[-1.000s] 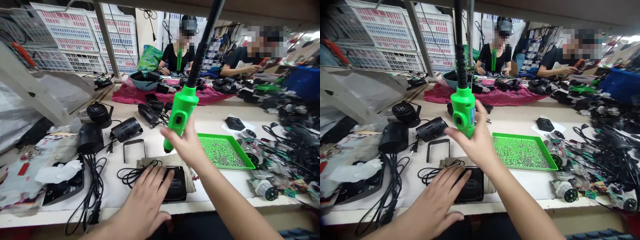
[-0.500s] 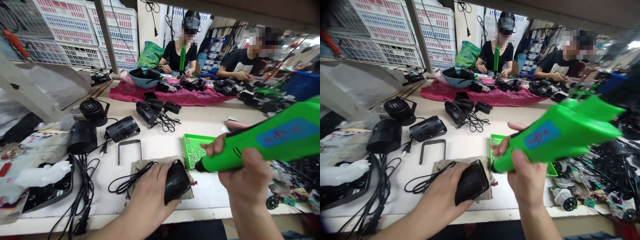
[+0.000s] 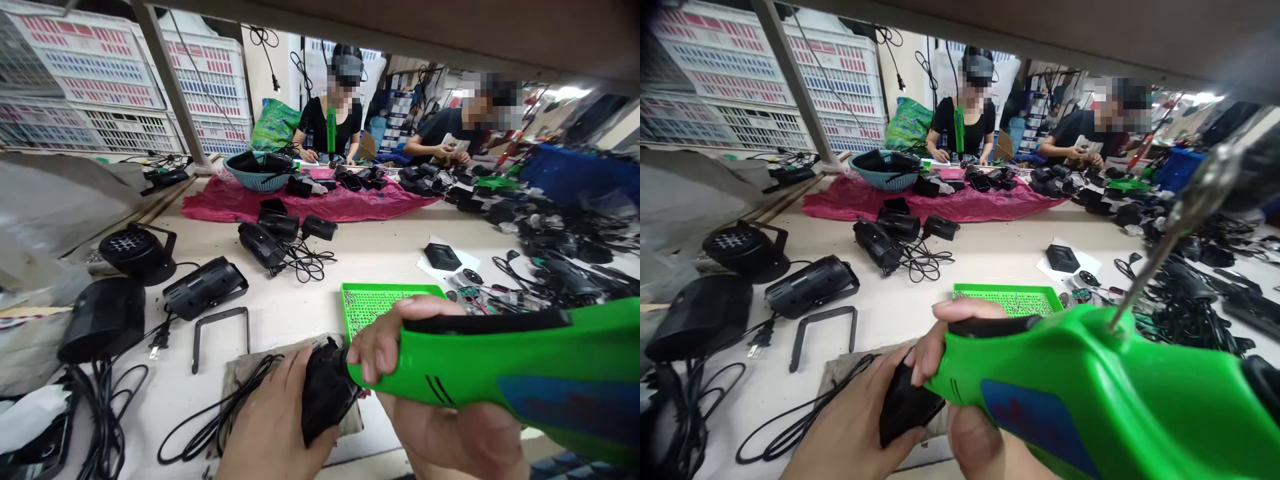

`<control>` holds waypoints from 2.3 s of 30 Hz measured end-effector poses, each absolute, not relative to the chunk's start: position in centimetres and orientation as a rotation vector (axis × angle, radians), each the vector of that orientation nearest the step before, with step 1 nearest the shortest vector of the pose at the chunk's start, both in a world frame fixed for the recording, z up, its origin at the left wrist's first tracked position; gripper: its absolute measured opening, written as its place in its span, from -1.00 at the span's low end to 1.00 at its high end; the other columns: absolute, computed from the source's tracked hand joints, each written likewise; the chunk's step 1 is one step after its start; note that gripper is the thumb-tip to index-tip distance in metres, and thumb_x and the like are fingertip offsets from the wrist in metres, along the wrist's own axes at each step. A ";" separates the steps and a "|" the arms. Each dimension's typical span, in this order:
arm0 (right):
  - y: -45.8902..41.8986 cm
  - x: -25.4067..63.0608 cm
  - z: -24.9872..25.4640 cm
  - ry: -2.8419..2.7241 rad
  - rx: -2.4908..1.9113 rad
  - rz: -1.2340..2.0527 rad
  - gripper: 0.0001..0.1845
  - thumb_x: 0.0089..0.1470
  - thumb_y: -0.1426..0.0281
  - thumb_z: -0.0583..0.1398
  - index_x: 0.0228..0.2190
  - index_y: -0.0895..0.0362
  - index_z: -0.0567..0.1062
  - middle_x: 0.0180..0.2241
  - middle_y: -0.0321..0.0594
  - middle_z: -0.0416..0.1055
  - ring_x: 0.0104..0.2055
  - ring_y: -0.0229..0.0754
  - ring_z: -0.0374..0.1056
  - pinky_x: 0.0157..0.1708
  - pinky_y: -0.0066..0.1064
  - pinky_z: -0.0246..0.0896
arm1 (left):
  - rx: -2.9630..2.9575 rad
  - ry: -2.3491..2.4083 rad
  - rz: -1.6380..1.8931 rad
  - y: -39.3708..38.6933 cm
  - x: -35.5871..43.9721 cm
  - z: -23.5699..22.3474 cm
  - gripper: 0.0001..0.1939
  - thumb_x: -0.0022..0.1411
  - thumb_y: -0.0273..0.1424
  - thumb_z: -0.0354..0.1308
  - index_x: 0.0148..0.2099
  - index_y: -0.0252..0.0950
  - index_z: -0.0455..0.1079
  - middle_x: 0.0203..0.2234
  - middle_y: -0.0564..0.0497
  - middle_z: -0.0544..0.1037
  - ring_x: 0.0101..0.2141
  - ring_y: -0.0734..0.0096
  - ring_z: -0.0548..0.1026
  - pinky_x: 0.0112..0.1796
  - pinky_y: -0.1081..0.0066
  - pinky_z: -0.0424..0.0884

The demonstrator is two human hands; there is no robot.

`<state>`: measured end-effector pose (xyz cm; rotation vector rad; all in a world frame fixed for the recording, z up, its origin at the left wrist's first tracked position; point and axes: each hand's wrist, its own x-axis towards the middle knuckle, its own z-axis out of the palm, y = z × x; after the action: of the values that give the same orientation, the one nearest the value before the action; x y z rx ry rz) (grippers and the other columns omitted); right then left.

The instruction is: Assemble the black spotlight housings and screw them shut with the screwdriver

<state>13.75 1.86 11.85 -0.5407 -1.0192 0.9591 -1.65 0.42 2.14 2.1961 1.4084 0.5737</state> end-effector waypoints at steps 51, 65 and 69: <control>5.9 15.5 9.2 -1.194 -1.000 0.483 -0.48 0.05 0.22 0.24 0.05 -0.01 0.31 -0.13 -0.19 0.35 -0.05 -0.08 0.32 -0.01 -0.14 0.22 | 1.454 1.473 0.817 0.5 -1.3 3.2 -0.19 -0.07 -0.29 0.27 0.25 -0.28 0.17 0.17 -0.22 0.33 0.15 -0.06 0.27 0.14 0.05 0.14; -0.1 13.0 2.5 -0.851 -1.254 1.388 -0.20 0.02 -0.02 0.17 0.22 -0.05 0.11 0.30 -0.24 0.02 0.33 0.02 -0.08 0.28 -0.04 -0.18 | 0.320 0.788 1.200 -0.2 0.2 4.0 -0.37 0.19 -0.04 0.11 0.23 -0.22 0.23 0.14 -0.13 0.39 0.18 0.10 0.26 0.11 0.19 0.20; 0.3 13.3 3.1 -1.100 -1.373 1.288 -0.24 0.01 -0.01 0.19 0.18 0.04 0.25 0.28 -0.19 0.07 0.35 0.00 -0.15 0.31 -0.07 -0.35 | 0.066 0.595 1.083 0.0 0.8 3.4 -0.26 0.24 0.10 -0.12 0.09 -0.45 0.38 -0.10 -0.26 0.57 0.05 0.07 0.42 0.04 0.22 0.29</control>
<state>13.29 0.27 3.13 -1.3727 -1.0998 1.2881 0.79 -0.01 3.43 0.0657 0.5953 1.0825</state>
